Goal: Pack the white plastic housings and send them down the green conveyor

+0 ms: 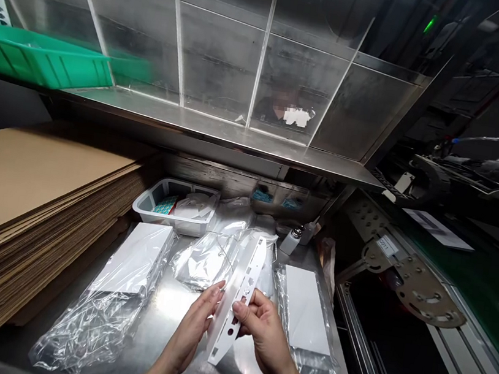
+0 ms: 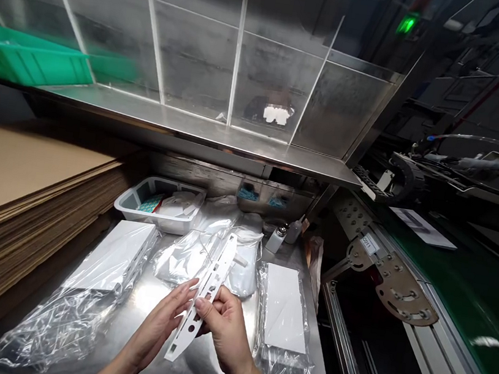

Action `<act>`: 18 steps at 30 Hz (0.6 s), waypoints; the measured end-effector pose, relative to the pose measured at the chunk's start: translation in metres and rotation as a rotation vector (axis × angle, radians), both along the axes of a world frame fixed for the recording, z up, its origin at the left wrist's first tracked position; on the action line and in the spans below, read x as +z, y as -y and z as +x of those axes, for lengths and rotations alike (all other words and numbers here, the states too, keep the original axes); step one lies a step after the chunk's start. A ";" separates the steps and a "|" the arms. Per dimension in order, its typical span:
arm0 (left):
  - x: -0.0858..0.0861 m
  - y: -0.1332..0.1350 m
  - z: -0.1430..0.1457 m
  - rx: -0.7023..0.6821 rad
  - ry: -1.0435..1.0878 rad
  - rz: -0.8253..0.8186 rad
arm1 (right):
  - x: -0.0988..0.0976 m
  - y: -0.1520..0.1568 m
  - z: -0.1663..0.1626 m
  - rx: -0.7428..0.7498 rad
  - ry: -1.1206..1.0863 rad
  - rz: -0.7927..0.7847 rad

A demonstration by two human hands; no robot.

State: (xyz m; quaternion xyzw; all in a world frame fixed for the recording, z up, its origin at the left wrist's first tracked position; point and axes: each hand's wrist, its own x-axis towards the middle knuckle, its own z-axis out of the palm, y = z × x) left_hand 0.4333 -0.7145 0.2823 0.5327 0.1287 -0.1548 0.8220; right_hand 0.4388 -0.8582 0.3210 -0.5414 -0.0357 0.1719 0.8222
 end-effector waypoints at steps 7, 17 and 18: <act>0.006 0.004 -0.001 0.009 -0.024 0.006 | -0.006 0.001 0.004 0.027 0.017 0.014; -0.029 -0.026 -0.028 0.025 0.062 -0.055 | -0.040 -0.013 0.025 0.187 0.016 -0.256; -0.033 -0.037 -0.034 0.096 -0.031 -0.038 | -0.047 -0.015 0.034 0.184 0.074 -0.390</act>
